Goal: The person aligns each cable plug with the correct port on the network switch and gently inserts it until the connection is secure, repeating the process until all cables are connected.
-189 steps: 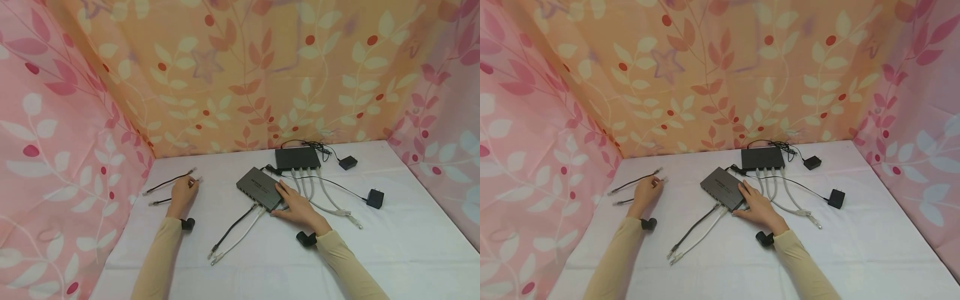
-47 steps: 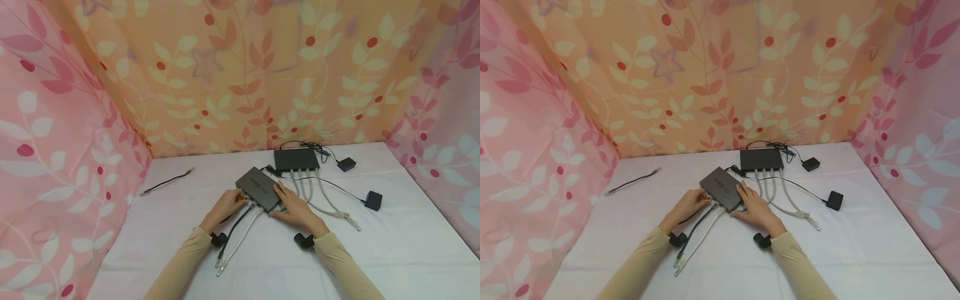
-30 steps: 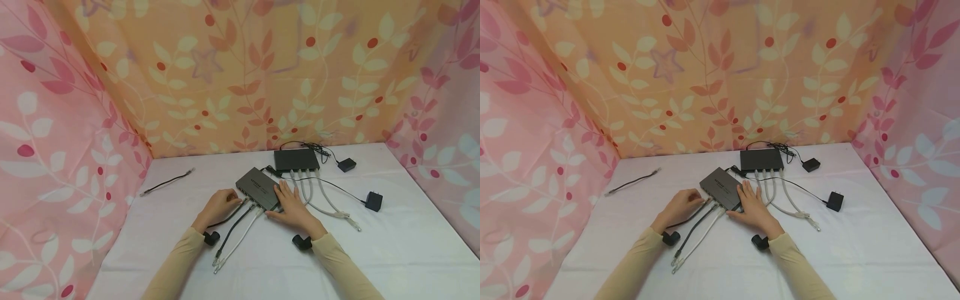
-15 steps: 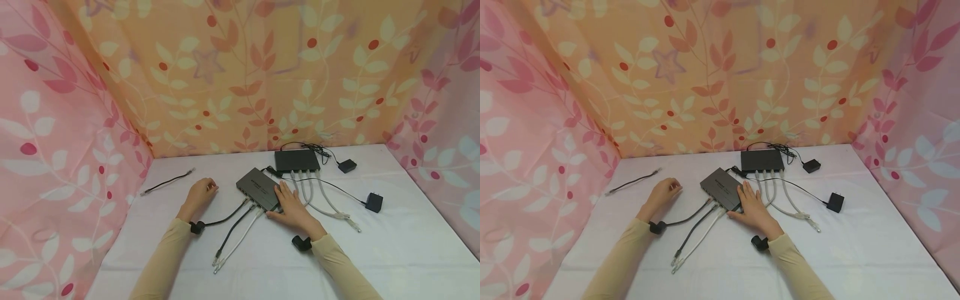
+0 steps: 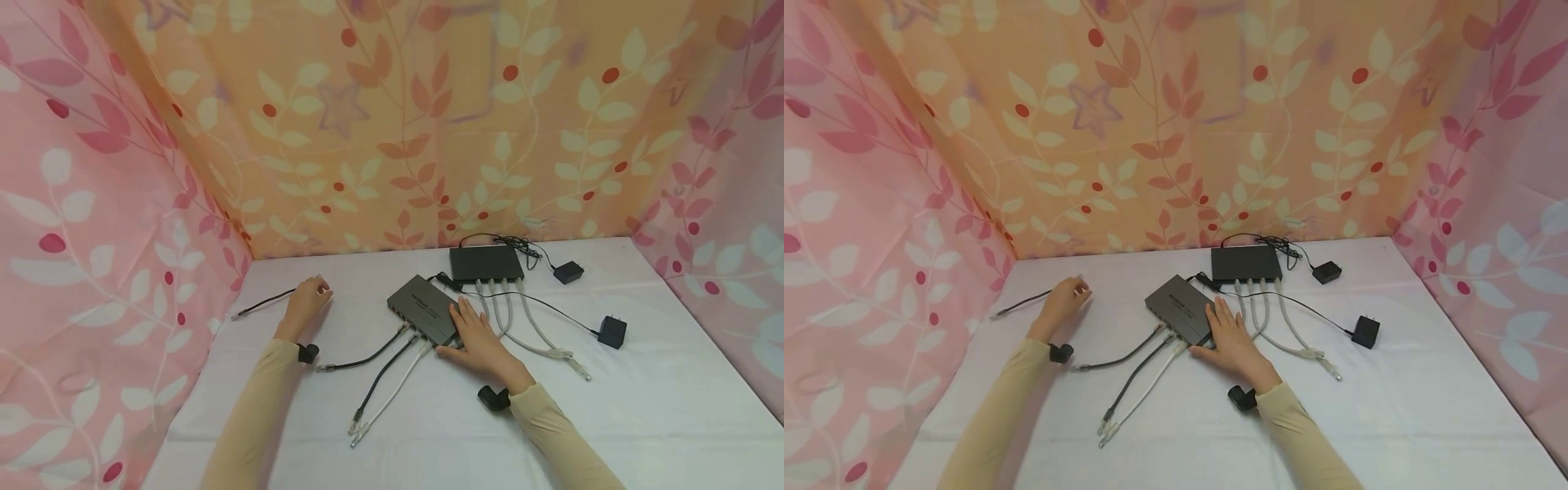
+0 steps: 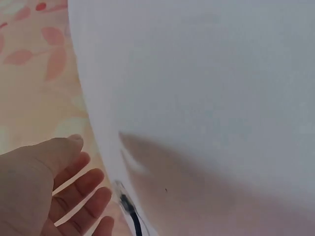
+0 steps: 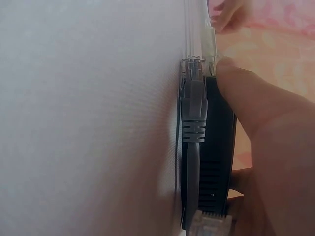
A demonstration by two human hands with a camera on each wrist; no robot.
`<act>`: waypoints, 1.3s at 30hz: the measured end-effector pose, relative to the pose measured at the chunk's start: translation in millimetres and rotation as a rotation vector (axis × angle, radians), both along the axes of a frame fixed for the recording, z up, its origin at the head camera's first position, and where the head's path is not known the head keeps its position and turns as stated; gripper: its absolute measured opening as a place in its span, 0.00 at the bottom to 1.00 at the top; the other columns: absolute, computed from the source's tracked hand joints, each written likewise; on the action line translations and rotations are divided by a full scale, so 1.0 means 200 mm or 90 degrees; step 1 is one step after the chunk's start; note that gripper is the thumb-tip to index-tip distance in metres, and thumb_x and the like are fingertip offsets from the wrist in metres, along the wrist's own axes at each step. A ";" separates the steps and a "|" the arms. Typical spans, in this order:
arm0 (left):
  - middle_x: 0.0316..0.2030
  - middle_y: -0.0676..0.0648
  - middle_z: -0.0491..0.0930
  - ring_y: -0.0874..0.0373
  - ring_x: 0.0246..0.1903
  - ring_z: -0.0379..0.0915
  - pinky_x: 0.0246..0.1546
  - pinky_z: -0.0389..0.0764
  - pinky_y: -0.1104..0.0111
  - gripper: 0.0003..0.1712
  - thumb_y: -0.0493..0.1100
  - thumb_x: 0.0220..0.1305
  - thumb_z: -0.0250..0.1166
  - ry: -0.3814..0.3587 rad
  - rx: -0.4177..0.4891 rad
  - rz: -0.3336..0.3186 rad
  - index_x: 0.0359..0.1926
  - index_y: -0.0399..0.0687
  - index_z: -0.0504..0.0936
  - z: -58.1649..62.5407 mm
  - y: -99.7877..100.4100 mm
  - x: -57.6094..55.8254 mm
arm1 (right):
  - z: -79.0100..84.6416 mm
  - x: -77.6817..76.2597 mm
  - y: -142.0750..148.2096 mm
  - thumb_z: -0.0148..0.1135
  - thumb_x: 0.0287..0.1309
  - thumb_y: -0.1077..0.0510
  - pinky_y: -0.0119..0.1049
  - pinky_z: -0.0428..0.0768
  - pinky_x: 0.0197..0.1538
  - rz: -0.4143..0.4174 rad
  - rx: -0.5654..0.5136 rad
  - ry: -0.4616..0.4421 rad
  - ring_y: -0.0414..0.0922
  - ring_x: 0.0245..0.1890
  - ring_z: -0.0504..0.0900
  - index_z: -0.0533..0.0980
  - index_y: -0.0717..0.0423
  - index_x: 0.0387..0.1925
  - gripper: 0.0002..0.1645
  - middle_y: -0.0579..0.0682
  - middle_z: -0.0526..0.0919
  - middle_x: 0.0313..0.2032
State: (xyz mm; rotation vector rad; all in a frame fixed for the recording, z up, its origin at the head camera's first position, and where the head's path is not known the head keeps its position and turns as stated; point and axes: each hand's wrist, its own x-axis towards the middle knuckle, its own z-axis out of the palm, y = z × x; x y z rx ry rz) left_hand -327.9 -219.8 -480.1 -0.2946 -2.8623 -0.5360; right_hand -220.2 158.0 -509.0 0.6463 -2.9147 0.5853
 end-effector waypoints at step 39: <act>0.26 0.43 0.73 0.48 0.29 0.68 0.29 0.67 0.57 0.12 0.45 0.55 0.61 0.032 0.037 0.080 0.32 0.39 0.78 -0.14 -0.18 -0.10 | -0.01 0.00 0.01 0.49 0.45 0.27 0.55 0.49 0.61 -0.001 0.001 0.006 0.52 0.66 0.41 0.47 0.61 0.65 0.57 0.59 0.43 0.66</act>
